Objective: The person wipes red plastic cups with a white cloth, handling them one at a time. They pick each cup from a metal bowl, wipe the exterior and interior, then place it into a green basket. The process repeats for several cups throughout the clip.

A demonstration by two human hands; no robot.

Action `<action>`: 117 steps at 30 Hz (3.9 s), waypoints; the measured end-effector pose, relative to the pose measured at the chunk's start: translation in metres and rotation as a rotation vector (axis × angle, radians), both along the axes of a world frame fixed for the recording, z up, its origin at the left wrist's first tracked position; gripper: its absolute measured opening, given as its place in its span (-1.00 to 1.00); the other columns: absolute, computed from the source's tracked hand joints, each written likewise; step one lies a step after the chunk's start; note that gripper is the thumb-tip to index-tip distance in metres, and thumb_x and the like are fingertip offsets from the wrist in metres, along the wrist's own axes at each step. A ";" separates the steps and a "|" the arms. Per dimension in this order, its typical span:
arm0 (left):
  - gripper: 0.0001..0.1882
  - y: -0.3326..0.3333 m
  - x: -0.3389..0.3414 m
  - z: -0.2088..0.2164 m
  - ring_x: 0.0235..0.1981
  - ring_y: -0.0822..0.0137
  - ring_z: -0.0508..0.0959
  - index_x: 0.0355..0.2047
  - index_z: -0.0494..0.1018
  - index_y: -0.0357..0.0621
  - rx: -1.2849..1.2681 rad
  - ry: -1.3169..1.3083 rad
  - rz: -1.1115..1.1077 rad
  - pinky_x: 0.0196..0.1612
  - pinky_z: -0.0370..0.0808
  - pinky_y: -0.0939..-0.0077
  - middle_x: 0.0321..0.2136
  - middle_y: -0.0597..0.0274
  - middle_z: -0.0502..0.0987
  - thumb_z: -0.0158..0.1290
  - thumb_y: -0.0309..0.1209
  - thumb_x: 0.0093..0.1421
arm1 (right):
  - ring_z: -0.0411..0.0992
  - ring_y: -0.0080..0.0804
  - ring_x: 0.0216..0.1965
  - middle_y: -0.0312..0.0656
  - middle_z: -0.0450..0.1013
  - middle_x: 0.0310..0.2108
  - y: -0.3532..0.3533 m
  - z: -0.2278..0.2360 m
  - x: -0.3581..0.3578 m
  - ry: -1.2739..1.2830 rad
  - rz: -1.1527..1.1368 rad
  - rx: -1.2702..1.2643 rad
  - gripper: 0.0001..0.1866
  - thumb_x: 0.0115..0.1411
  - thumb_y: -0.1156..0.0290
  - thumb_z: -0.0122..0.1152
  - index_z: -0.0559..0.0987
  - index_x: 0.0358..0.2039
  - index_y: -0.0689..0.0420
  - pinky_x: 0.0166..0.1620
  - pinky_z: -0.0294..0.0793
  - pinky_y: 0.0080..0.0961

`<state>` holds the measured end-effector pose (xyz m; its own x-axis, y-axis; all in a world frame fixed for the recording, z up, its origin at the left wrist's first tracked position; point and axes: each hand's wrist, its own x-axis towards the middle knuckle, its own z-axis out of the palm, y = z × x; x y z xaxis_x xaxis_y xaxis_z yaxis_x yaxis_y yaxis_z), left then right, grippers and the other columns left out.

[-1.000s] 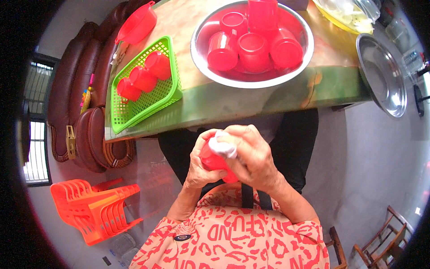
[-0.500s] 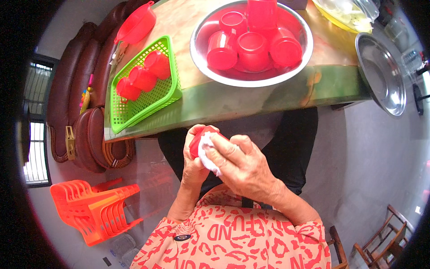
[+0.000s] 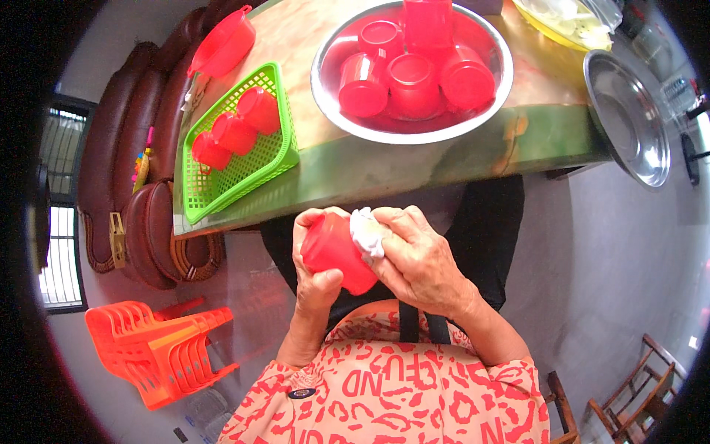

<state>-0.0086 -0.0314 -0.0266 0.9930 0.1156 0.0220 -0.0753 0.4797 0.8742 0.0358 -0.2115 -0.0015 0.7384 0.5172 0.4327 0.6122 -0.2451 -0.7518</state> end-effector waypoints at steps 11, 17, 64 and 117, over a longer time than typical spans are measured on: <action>-0.13 0.001 0.004 0.009 -0.04 0.26 0.42 0.04 0.15 -0.14 -0.001 0.000 0.063 0.03 0.43 0.37 -0.03 0.02 0.35 0.39 -0.34 -0.28 | 0.41 0.00 -0.23 0.09 0.36 -0.10 0.002 0.004 -0.022 -0.014 -0.090 0.078 -0.62 0.00 0.56 0.20 0.48 -0.12 0.35 -0.15 0.46 -0.27; -0.15 -0.001 0.001 0.005 -0.07 0.23 0.44 0.07 0.16 -0.10 -0.047 -0.050 -0.035 -0.03 0.46 0.36 -0.02 0.03 0.30 0.36 -0.26 -0.22 | 0.41 -0.03 -0.15 0.06 0.40 -0.14 -0.005 -0.011 -0.004 0.457 0.095 0.313 -0.73 0.13 0.49 0.11 0.50 -0.15 0.30 -0.10 0.44 -0.30; 0.01 -0.009 -0.018 0.015 0.18 0.33 0.26 0.22 0.02 -0.07 0.159 0.031 -0.245 0.22 0.25 0.35 0.13 0.22 0.24 0.39 -0.57 -0.19 | 0.37 -0.09 -0.21 -0.02 0.44 -0.17 0.000 0.006 0.011 0.118 0.001 0.134 -0.69 0.09 0.40 0.14 0.56 -0.14 0.21 -0.08 0.37 -0.29; -0.15 -0.013 -0.002 0.021 -0.01 0.25 0.41 0.11 0.14 -0.17 -0.135 0.057 0.050 0.04 0.42 0.35 -0.05 0.16 0.31 0.26 -0.24 -0.20 | 0.25 -0.05 0.03 0.01 0.22 0.00 0.006 -0.005 -0.015 0.202 -0.022 0.177 -0.70 0.16 0.45 0.08 0.45 -0.12 0.35 0.09 0.29 -0.25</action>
<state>-0.0106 -0.0445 -0.0057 0.9851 0.1635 -0.0534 -0.0543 0.5901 0.8055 0.0212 -0.2053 -0.0067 0.8292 0.4295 0.3578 0.4416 -0.1109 -0.8903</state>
